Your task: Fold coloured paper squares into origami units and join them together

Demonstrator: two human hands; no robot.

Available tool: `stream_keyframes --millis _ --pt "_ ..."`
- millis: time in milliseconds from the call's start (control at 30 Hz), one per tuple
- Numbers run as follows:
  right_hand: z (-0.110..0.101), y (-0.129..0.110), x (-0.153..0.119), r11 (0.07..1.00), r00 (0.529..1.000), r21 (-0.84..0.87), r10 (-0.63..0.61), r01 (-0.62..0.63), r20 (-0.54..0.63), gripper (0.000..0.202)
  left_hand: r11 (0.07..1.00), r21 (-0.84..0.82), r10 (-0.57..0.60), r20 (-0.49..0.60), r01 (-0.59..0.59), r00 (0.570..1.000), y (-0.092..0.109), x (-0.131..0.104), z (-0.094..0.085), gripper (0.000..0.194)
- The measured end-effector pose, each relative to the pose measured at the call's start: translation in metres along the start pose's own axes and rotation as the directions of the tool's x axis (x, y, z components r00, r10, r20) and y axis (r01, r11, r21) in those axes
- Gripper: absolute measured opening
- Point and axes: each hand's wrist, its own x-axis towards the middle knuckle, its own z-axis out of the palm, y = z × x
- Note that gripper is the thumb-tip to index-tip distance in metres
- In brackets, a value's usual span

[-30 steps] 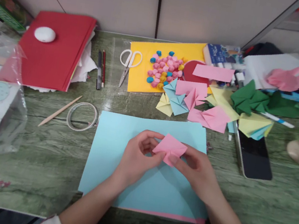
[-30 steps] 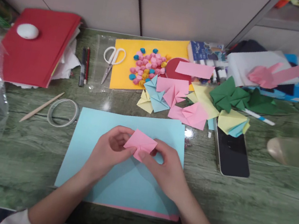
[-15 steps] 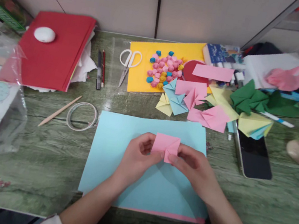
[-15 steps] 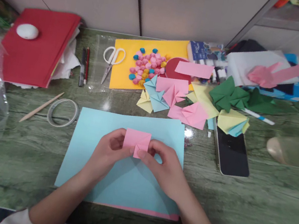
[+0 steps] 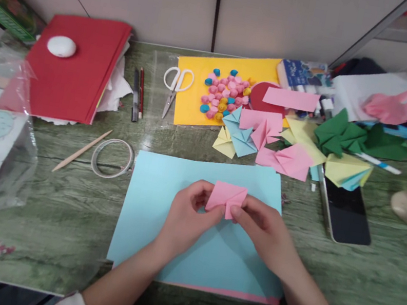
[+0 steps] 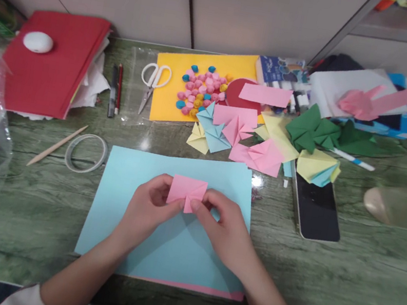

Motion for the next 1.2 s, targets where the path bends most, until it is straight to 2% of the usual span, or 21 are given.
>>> stream_keyframes --millis 167,333,400,533,700,767,833,967,1067,1200 --pt "0.003 -0.001 -0.001 0.991 0.997 -0.125 -0.055 0.049 -0.048 0.022 1.0 -0.006 -0.029 -0.011 0.029 1.0 -0.004 -0.001 -0.003 0.011" --pt "0.004 -0.001 0.0 0.957 0.986 -0.278 -0.121 0.085 -0.118 0.023 0.982 -0.185 -0.027 0.057 0.038 0.998 -0.01 0.002 -0.006 0.014" --pt "0.005 0.0 -0.001 0.937 0.977 -0.336 -0.154 0.098 -0.145 0.023 0.979 -0.198 -0.027 0.053 0.037 0.998 -0.011 0.003 -0.007 0.015" --pt "0.007 0.0 -0.002 0.912 0.961 -0.393 -0.203 0.117 -0.185 0.023 0.996 -0.078 -0.038 -0.019 0.037 0.999 -0.007 0.001 -0.005 0.016" --pt "0.009 0.002 -0.002 0.887 0.934 -0.433 -0.279 0.161 -0.224 0.018 0.979 0.194 0.102 -0.172 -0.067 0.98 -0.001 -0.004 -0.001 0.01" --pt "0.009 0.003 -0.002 0.888 0.931 -0.43 -0.285 0.166 -0.229 0.018 0.977 0.198 0.113 -0.144 -0.083 0.983 -0.001 -0.004 0.0 0.012" --pt "0.008 0.002 -0.002 0.901 0.938 -0.403 -0.265 0.159 -0.224 0.021 0.991 0.122 0.071 -0.068 -0.062 0.995 -0.002 -0.002 -0.001 0.016" --pt "0.005 -0.002 -0.002 0.927 0.955 -0.339 -0.232 0.159 -0.186 0.025 0.996 -0.057 -0.067 0.047 0.07 0.997 -0.004 0.002 -0.004 0.022" --pt "0.005 -0.004 -0.002 0.953 0.964 -0.277 -0.183 0.126 -0.193 0.022 0.988 -0.113 -0.098 0.05 0.103 0.994 -0.005 0.003 -0.005 0.023" --pt "0.005 -0.003 -0.002 0.99 0.98 -0.121 -0.094 0.073 -0.178 0.013 0.986 -0.146 -0.079 0.009 0.079 0.997 -0.007 0.003 -0.006 0.023"
